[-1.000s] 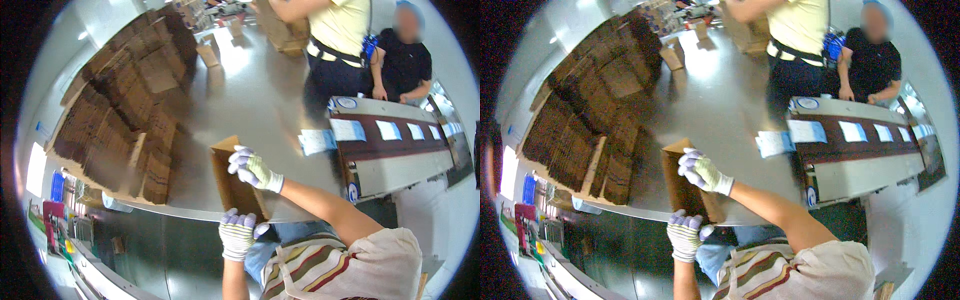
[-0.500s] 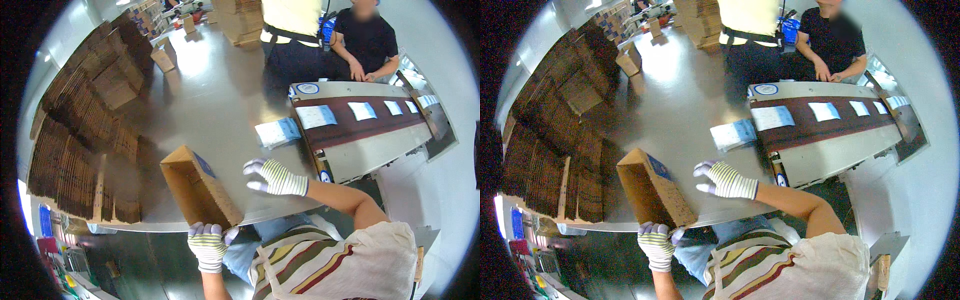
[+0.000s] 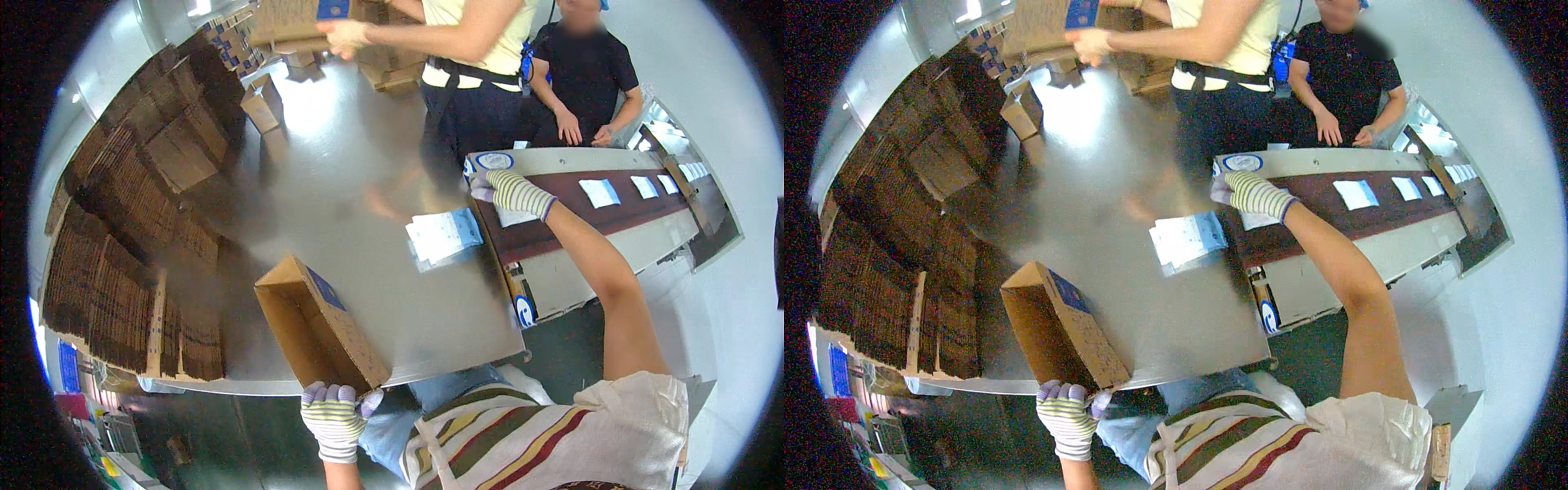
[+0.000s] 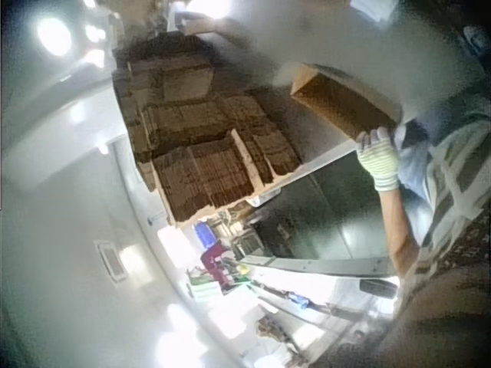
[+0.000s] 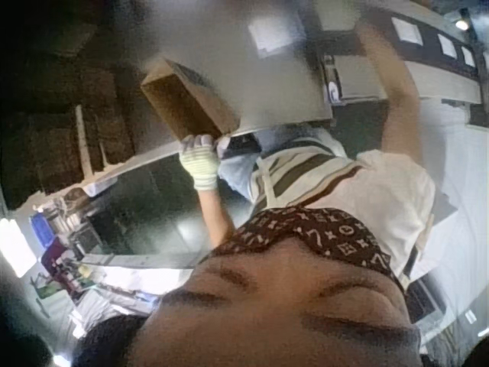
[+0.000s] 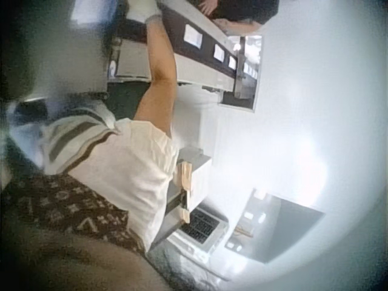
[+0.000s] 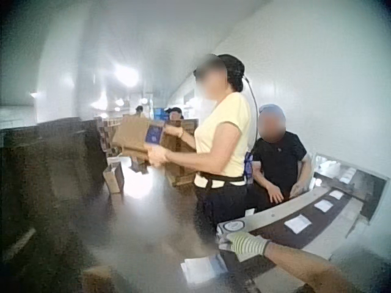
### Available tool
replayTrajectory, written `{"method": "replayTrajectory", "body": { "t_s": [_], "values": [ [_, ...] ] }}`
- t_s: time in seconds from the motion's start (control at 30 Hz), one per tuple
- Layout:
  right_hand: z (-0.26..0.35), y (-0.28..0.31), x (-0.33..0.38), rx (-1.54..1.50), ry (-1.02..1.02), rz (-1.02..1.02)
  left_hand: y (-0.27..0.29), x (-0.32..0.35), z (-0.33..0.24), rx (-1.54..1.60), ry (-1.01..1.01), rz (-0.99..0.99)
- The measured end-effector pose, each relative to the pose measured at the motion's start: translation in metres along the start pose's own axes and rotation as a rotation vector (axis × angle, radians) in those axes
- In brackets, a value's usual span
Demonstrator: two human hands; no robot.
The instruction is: The person picks up flat cardboard boxes, unfolds them, and packs individual blue and white packaged items into the boxes before placing the boxes on a conveyor belt.
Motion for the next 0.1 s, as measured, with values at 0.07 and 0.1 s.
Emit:
{"method": "replayTrajectory", "body": {
  "t_s": [0.07, 0.1],
  "values": [
    [0.046, -0.004, -0.005, 0.312, 0.022, 0.226, 0.000, 0.008, 0.005, -0.034, 0.019, 0.003],
    [0.033, -0.006, -0.011, 0.247, -0.100, 0.273, -0.002, 0.009, 0.005, -0.020, 0.015, -0.001]
  ]
}}
Point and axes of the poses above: each hand's wrist, its own x-axis away from the middle knuckle, its own y-axis out of the back of the hand, z = x × y, the point moved 5 cm from there along -x, towards the middle knuckle, and after that the axes turned 1 degree about y, right-handed, at the moved point
